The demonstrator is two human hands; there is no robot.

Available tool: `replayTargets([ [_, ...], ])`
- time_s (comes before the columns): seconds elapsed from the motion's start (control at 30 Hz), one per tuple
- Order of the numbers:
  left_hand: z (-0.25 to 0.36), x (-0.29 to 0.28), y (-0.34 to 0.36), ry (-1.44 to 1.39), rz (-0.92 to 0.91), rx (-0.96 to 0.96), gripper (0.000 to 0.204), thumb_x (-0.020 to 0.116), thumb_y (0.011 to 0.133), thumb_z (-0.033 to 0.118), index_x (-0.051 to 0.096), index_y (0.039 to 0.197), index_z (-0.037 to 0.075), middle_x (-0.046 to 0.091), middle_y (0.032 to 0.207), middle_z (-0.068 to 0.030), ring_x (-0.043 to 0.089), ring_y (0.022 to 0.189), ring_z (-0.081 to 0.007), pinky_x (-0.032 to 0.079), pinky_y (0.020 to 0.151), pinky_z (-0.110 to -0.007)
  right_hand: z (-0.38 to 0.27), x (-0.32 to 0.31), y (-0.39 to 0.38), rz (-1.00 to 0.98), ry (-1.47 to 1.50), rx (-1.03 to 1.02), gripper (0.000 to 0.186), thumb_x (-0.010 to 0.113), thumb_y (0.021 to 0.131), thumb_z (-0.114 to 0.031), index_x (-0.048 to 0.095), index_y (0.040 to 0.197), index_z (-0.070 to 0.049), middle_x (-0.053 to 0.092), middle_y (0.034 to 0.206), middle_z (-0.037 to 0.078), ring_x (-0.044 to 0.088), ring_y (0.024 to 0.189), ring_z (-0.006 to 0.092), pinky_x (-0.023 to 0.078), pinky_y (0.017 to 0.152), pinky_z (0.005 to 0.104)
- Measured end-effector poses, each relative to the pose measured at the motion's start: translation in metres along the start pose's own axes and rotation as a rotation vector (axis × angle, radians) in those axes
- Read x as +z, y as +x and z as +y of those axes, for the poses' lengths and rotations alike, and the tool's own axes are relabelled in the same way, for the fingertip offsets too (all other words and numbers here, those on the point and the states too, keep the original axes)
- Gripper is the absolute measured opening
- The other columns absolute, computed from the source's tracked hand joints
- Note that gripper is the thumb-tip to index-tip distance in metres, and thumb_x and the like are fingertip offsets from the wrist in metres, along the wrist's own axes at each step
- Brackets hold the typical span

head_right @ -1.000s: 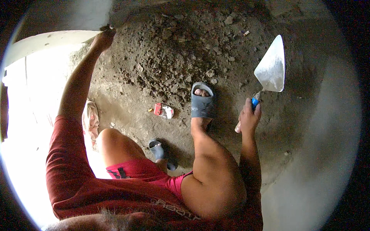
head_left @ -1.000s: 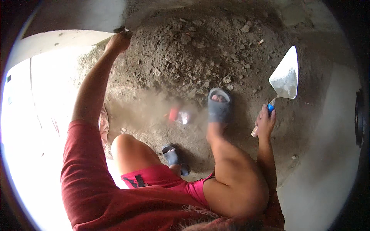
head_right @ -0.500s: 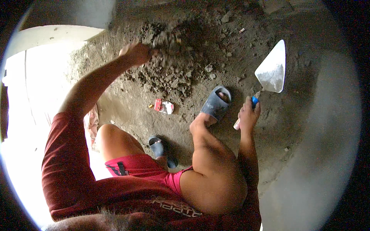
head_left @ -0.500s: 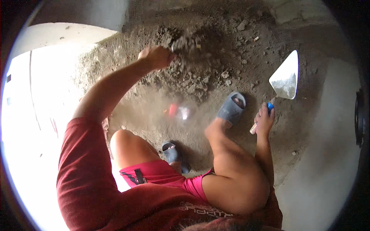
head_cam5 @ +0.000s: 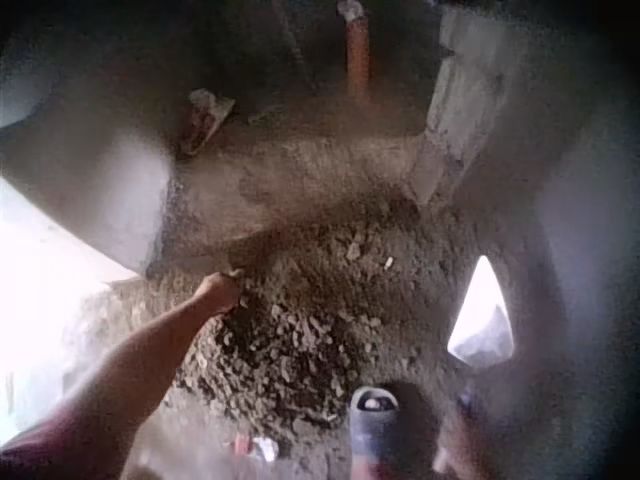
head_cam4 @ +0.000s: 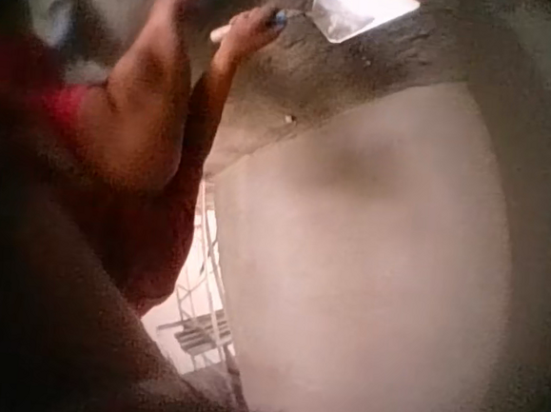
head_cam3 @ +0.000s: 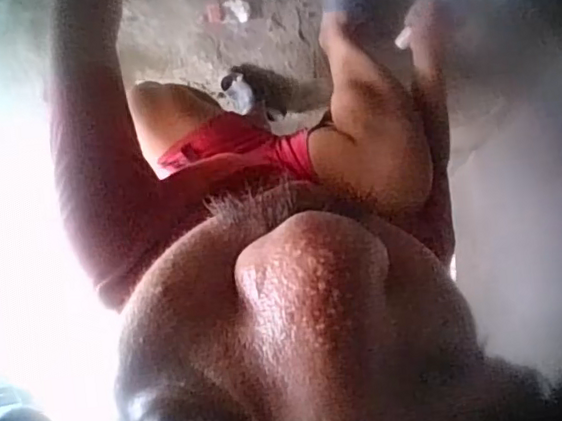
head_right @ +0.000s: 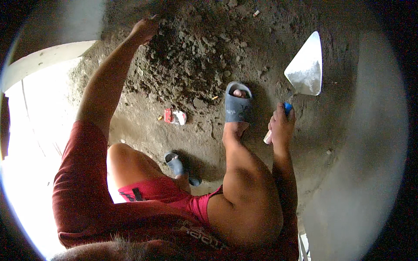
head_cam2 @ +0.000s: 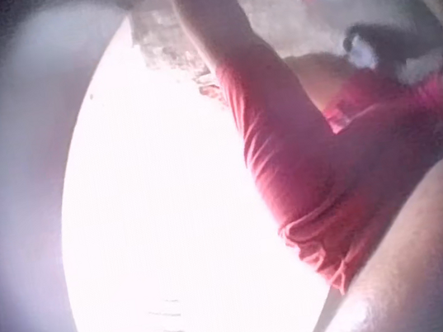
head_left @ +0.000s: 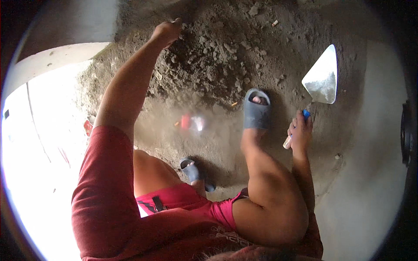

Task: The person uses trowels to spread and level mortar onto a concrete floor, gathering material from a central pile and smoothing it toward the edges of the room.

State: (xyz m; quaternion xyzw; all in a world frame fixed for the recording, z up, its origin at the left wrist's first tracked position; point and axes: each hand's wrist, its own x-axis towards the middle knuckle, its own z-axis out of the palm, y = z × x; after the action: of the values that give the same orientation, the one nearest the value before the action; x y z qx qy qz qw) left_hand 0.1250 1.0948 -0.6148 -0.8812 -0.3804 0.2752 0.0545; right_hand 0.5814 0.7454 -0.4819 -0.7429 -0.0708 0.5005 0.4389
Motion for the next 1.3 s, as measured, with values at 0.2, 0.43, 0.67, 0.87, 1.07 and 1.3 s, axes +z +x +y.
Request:
replayTargets([
  [0.2, 0.096, -0.083, -0.016, -0.096, -0.135, 0.004, 0.044, 0.056, 0.095, 0.030, 0.052, 0.129, 0.003, 0.066, 0.113, -0.0168, 0.069, 0.086, -0.0255, 0.060, 0.067, -0.041, -0.002, -0.008, 0.006, 0.010, -0.040, 0.023, 0.025, 0.060, 0.094, -0.028, 0.043, 0.081, -0.015, 0.040, 0.060, -0.003, 0.036, 0.041, 0.0091, 0.029, 0.036, 0.0279],
  [0.43, 0.060, -0.154, -0.079, -0.323, -0.453, -0.091, 0.059, 0.028, 0.102, 0.054, 0.063, 0.114, 0.009, 0.069, 0.096, -0.0162, 0.070, 0.082, -0.0294, 0.056, 0.078, -0.053, -0.011, -0.004, 0.008, 0.038, 0.048, -0.015, 0.024, 0.062, 0.093, -0.026, 0.044, 0.082, -0.015, 0.039, 0.060, -0.005, 0.036, 0.042, 0.0083, 0.029, 0.036, 0.0270],
  [0.67, -0.020, -0.004, 0.002, 0.081, -0.331, -0.067, 0.043, 0.047, 0.099, 0.023, 0.042, 0.139, 0.006, 0.063, 0.114, -0.0149, 0.065, 0.079, -0.0227, 0.056, 0.065, -0.031, 0.012, -0.019, 0.036, 0.004, 0.073, 0.050, 0.023, 0.061, 0.094, -0.027, 0.045, 0.083, -0.015, 0.039, 0.059, -0.004, 0.037, 0.042, 0.0089, 0.029, 0.035, 0.0270],
  [0.87, 0.051, 0.001, -0.034, -0.768, -0.458, -0.347, 0.041, 0.055, 0.093, 0.031, 0.057, 0.126, 0.007, 0.069, 0.086, -0.0124, 0.059, 0.063, -0.0243, 0.052, 0.058, -0.040, 0.019, -0.019, 0.044, 0.002, 0.021, 0.070, 0.014, 0.062, 0.094, -0.023, 0.053, 0.095, -0.012, 0.044, 0.062, -0.002, 0.041, 0.042, 0.0114, 0.030, 0.035, 0.0281],
  [1.07, 0.063, -0.106, -0.097, -0.222, -0.486, 0.023, 0.040, 0.034, 0.105, 0.028, 0.043, 0.142, 0.017, 0.067, 0.108, -0.0217, 0.070, 0.090, -0.0325, 0.061, 0.077, -0.042, 0.003, -0.004, 0.048, -0.080, 0.321, 0.082, 0.019, 0.063, 0.094, -0.024, 0.048, 0.089, -0.013, 0.042, 0.061, -0.003, 0.039, 0.041, 0.0104, 0.029, 0.035, 0.0279],
  [1.3, 0.019, -0.094, 0.023, 0.233, -0.296, 0.078, 0.046, 0.053, 0.099, 0.021, 0.044, 0.141, 0.004, 0.068, 0.112, -0.0150, 0.070, 0.090, -0.0284, 0.060, 0.067, -0.035, -0.004, -0.005, 0.030, -0.010, 0.022, 0.007, 0.027, 0.062, 0.094, -0.027, 0.042, 0.080, -0.015, 0.038, 0.058, -0.005, 0.035, 0.040, 0.0074, 0.027, 0.035, 0.0264],
])
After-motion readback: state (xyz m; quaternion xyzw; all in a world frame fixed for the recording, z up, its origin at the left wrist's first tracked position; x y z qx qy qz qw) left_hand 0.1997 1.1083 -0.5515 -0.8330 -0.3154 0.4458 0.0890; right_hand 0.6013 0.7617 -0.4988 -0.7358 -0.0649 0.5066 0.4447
